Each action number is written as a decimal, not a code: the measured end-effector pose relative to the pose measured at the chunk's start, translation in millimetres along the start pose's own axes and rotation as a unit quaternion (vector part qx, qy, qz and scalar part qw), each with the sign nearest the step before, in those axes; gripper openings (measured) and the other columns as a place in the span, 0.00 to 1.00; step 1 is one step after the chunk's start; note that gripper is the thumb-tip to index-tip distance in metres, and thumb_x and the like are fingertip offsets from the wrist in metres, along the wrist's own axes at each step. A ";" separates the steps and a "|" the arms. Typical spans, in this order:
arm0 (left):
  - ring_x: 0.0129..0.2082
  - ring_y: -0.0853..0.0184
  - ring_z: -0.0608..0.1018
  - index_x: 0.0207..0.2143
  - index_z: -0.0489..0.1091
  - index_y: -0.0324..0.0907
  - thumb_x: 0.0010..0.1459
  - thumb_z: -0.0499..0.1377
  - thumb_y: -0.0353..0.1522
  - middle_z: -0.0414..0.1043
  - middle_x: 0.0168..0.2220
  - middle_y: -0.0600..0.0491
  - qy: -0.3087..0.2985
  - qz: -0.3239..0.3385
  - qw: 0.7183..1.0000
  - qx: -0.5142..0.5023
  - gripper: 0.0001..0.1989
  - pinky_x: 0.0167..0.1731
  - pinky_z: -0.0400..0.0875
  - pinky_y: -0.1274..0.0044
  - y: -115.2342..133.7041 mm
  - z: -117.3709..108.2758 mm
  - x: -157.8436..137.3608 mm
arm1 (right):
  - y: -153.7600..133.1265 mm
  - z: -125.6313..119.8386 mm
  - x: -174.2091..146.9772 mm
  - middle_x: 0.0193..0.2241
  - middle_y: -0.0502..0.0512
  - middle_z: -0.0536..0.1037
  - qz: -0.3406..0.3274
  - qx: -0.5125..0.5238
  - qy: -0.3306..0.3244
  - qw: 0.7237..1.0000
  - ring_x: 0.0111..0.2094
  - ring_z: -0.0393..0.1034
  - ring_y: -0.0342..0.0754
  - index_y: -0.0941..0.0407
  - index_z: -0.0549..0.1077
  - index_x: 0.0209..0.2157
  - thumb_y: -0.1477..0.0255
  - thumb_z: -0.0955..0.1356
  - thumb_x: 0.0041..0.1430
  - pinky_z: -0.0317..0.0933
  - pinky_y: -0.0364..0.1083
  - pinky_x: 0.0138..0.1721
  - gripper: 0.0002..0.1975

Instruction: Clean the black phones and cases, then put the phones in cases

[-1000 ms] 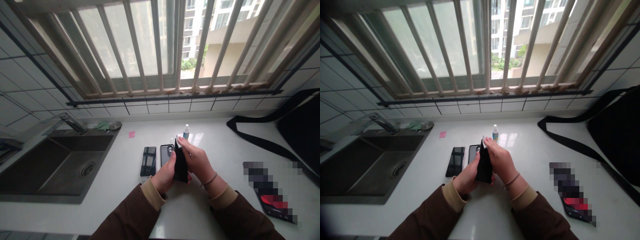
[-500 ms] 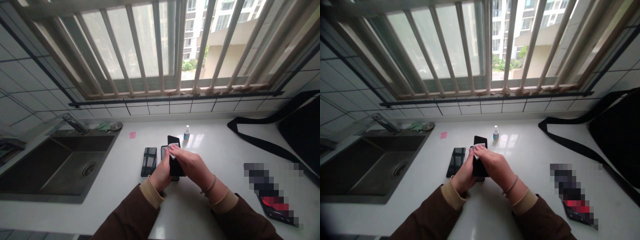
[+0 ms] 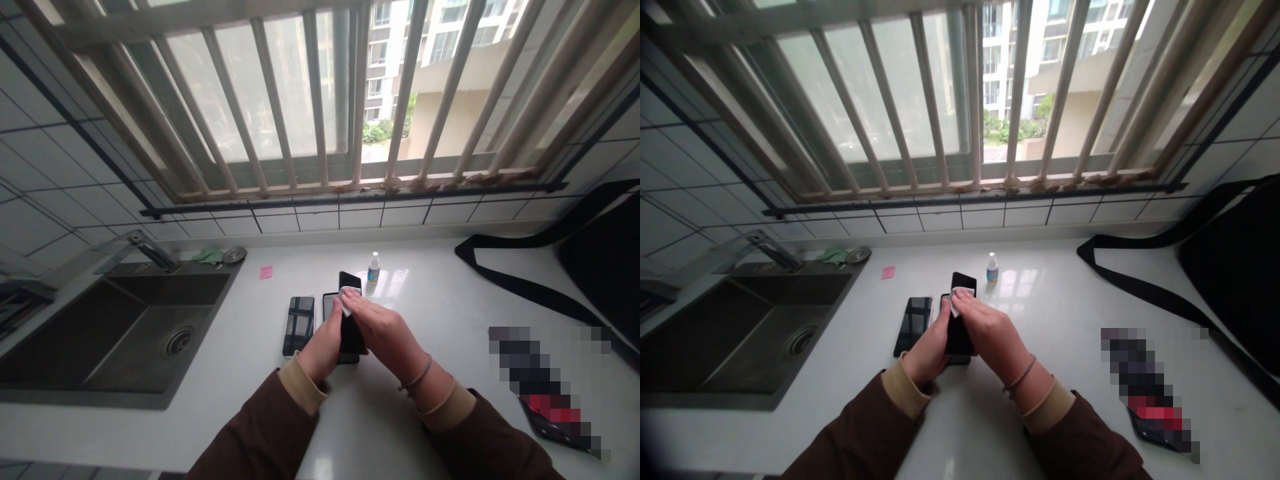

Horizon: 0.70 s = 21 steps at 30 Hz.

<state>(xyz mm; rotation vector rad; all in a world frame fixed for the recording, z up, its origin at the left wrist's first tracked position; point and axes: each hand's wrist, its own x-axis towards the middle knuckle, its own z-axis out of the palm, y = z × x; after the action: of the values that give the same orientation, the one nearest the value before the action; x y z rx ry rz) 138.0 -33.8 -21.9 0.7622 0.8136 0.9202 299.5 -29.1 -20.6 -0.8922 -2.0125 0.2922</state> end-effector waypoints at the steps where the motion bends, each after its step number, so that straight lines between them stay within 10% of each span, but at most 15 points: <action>1: 0.37 0.56 0.86 0.67 0.68 0.38 0.69 0.50 0.61 0.84 0.39 0.42 0.002 -0.010 0.999 0.053 0.42 0.41 0.80 0.67 0.7 0.6 -2.5 | 1.5 -0.5 -0.4 0.67 0.55 0.72 0.011 -0.009 0.011 1.000 0.67 0.70 0.53 0.51 0.71 0.69 0.80 0.63 0.74 0.66 0.55 0.70 0.27; 7: 0.27 0.61 0.82 0.69 0.60 0.39 0.66 0.49 0.64 0.79 0.31 0.48 -0.057 -0.012 0.986 0.158 0.45 0.32 0.78 0.71 11.0 11.9 -16.0 | 5.7 -5.4 -0.4 0.67 0.55 0.72 0.062 -0.038 0.081 0.994 0.67 0.70 0.57 0.51 0.72 0.69 0.78 0.62 0.74 0.66 0.58 0.70 0.26; 21: 0.30 0.57 0.85 0.61 0.65 0.40 0.65 0.54 0.63 0.81 0.37 0.43 -0.026 0.018 0.998 0.050 0.40 0.32 0.80 0.67 8.0 4.9 -10.0 | 6.8 -4.5 0.3 0.65 0.58 0.75 0.080 -0.033 0.077 0.993 0.65 0.72 0.55 0.53 0.75 0.66 0.79 0.62 0.75 0.67 0.55 0.69 0.24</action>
<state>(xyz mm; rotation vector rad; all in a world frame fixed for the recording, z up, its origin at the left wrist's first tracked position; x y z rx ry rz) 135.5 -40.5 -10.2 0.8857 0.8074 0.8933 306.3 -24.6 -21.2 -1.0875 -1.8203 0.2387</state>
